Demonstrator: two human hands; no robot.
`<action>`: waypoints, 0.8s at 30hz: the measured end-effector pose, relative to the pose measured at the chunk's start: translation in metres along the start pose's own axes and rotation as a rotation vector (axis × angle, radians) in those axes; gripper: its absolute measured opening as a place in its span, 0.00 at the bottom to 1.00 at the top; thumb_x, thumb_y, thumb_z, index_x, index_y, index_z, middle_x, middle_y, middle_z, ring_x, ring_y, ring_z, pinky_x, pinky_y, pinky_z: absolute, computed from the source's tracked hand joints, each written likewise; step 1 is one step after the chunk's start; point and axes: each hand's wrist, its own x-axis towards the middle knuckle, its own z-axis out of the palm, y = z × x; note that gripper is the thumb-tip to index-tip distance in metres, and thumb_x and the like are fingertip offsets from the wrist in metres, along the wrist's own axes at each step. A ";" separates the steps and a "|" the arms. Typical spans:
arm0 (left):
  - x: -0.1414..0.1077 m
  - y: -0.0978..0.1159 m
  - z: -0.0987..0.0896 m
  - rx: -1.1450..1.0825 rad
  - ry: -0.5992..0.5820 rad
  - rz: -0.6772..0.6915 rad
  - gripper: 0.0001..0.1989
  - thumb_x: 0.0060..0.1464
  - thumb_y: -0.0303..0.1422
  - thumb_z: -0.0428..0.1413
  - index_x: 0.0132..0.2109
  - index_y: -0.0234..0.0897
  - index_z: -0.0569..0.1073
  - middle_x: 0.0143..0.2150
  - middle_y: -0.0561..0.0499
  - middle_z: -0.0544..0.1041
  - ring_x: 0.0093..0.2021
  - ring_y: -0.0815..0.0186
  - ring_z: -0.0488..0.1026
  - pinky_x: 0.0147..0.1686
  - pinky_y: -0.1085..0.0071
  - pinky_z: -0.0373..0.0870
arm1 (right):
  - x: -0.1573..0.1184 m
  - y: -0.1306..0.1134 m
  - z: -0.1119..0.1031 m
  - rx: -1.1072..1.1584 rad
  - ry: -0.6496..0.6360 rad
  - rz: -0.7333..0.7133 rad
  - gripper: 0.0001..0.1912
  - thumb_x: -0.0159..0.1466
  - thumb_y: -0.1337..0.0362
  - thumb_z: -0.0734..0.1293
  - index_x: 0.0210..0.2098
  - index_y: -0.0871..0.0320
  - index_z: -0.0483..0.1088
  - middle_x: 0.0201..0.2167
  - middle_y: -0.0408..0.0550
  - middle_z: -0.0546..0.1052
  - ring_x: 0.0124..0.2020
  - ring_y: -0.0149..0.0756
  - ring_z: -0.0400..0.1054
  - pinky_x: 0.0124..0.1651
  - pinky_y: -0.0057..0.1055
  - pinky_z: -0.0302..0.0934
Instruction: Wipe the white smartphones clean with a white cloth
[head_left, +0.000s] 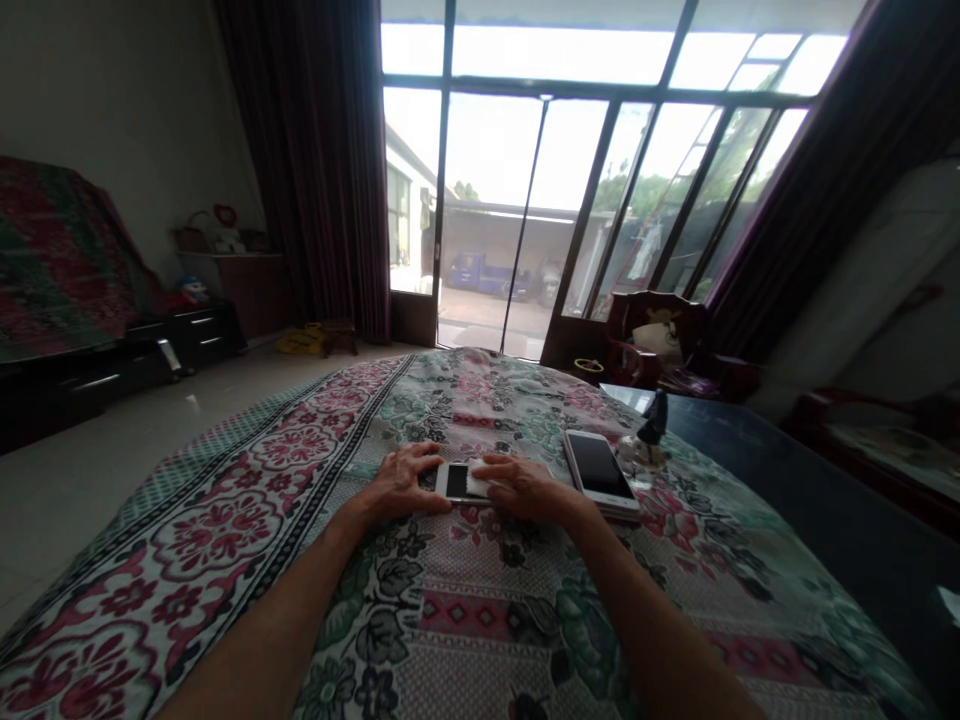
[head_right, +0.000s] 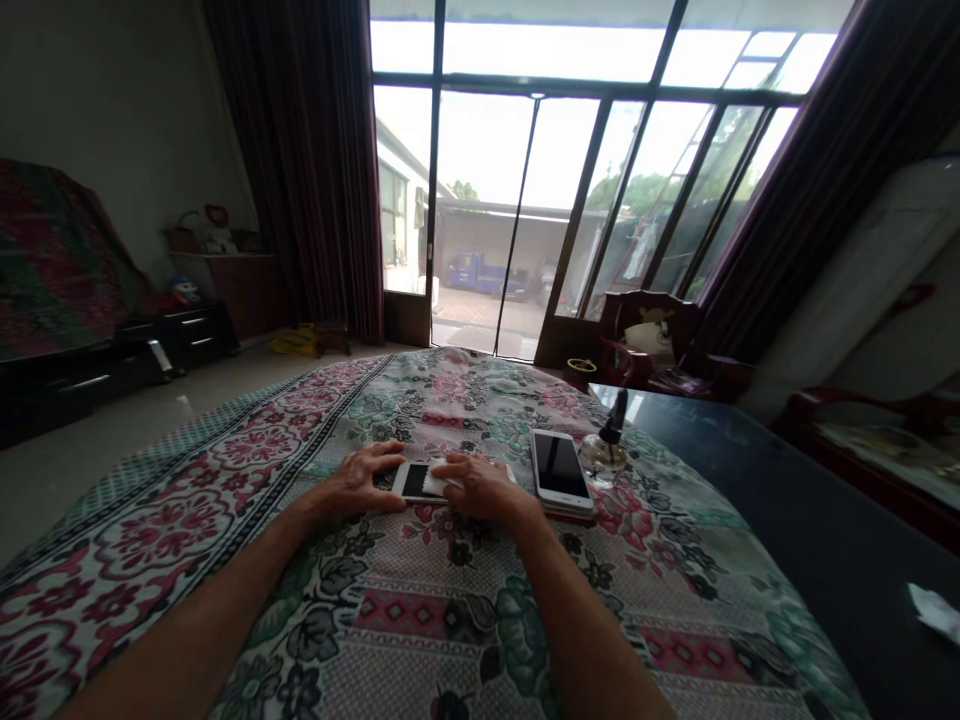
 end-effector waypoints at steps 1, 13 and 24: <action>0.000 0.000 0.000 0.002 0.003 0.000 0.35 0.42 0.53 0.62 0.57 0.46 0.71 0.67 0.49 0.60 0.67 0.47 0.53 0.64 0.55 0.49 | 0.000 0.003 -0.001 0.009 0.018 0.002 0.21 0.63 0.64 0.62 0.54 0.44 0.70 0.61 0.45 0.66 0.59 0.45 0.62 0.59 0.46 0.56; 0.004 -0.003 0.008 0.011 0.077 -0.026 0.36 0.45 0.54 0.60 0.59 0.43 0.69 0.68 0.45 0.58 0.67 0.49 0.53 0.63 0.54 0.51 | 0.011 -0.033 0.028 -0.093 0.354 -0.009 0.15 0.67 0.61 0.58 0.52 0.50 0.69 0.64 0.47 0.61 0.63 0.50 0.52 0.59 0.52 0.48; 0.003 -0.016 0.002 0.021 0.018 -0.007 0.33 0.47 0.50 0.60 0.59 0.45 0.69 0.68 0.47 0.58 0.67 0.52 0.52 0.65 0.57 0.48 | 0.014 -0.055 0.033 -0.076 0.231 -0.302 0.16 0.69 0.64 0.56 0.54 0.50 0.65 0.58 0.43 0.68 0.59 0.41 0.56 0.58 0.43 0.50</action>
